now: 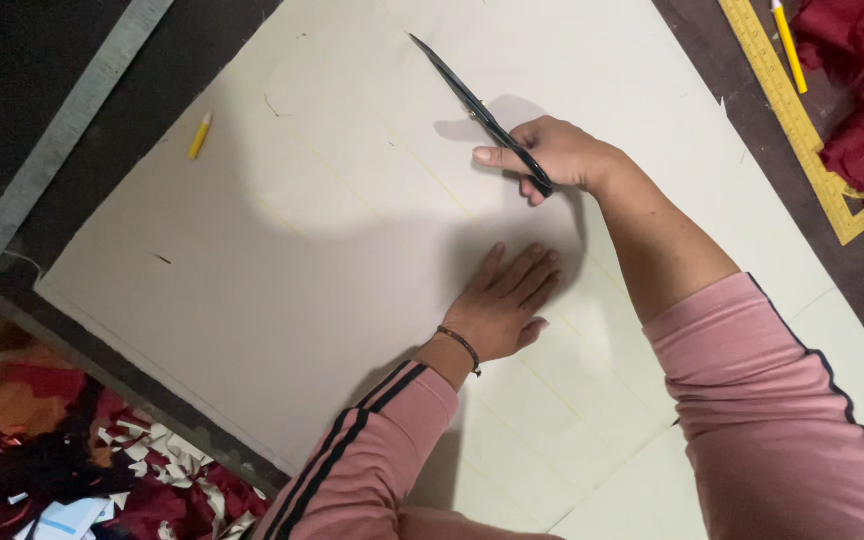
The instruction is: The person uses a metal ruler and a pencil to draw straight lines on a large sheet of white cardboard. They then use a pair of scissors to cut the cardboard along the marked lines, separating a rectangular section from the main sheet.
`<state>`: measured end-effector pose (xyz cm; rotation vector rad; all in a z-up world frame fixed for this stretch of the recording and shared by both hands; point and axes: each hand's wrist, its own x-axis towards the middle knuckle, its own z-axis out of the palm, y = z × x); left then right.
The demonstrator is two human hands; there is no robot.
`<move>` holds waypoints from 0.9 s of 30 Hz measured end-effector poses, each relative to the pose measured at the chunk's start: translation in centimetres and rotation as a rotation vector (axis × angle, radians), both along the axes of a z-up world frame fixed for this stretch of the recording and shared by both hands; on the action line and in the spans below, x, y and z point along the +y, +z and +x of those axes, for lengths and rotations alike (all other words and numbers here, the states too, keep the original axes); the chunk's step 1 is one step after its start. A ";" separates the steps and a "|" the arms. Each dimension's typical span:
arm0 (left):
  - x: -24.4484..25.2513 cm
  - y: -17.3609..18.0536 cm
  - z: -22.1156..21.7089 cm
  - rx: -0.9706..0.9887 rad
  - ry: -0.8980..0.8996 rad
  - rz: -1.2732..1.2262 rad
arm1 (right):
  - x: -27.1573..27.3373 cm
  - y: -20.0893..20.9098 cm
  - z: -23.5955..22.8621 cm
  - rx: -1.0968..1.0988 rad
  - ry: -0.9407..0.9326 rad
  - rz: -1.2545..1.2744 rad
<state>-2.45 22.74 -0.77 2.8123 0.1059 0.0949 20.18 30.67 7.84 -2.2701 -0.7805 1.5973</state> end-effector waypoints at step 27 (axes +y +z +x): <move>1.0 0.5 0.1 -0.193 -0.008 -0.144 | 7.0 3.3 -1.3 -0.011 0.009 -0.093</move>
